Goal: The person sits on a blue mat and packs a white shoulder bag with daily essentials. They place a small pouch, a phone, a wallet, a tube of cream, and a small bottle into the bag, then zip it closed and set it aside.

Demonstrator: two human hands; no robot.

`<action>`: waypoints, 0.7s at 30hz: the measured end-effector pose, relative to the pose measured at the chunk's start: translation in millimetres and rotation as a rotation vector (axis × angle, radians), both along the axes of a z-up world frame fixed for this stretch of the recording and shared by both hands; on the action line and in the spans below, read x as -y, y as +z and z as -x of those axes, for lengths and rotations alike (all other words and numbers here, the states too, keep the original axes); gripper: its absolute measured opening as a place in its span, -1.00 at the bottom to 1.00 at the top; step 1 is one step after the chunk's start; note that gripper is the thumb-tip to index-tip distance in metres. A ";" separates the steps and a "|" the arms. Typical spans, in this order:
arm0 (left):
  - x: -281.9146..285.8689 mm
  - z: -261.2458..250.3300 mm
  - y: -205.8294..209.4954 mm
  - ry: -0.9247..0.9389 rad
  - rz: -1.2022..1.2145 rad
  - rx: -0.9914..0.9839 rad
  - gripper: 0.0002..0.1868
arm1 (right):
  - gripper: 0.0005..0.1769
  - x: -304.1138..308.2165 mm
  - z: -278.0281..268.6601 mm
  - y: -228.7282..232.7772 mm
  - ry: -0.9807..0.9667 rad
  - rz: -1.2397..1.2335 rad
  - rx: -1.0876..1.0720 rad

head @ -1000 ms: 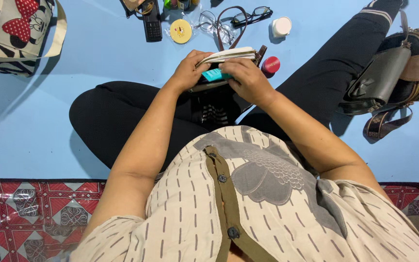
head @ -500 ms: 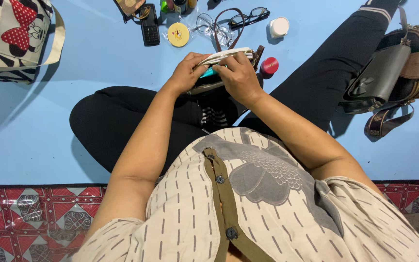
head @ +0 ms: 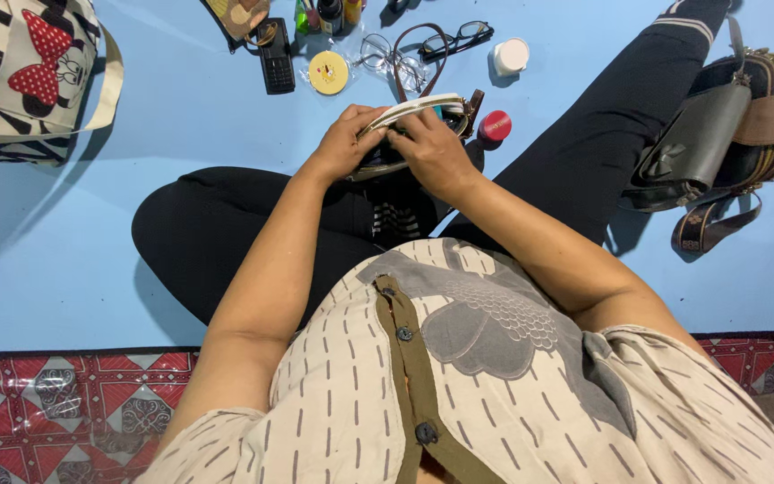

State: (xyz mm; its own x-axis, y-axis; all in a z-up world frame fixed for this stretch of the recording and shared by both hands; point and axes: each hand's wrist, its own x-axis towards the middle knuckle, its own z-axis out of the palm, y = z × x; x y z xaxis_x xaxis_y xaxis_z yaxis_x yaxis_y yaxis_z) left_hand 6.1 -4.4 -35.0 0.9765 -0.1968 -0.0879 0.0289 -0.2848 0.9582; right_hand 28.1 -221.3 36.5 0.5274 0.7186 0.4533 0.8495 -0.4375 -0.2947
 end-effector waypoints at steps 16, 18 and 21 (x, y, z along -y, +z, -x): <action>5.2 5.6 12.0 0.034 0.019 -0.026 -0.46 | -0.68 13.8 -0.6 -4.7 -0.242 -0.099 -0.182; 6.3 6.0 11.8 0.059 -0.008 0.008 -0.49 | -0.67 15.5 -0.8 -6.7 -0.216 -0.203 -0.334; 7.3 8.1 15.4 0.070 -0.013 0.001 -0.52 | -0.73 27.5 -2.9 -10.8 -0.264 -0.281 -0.428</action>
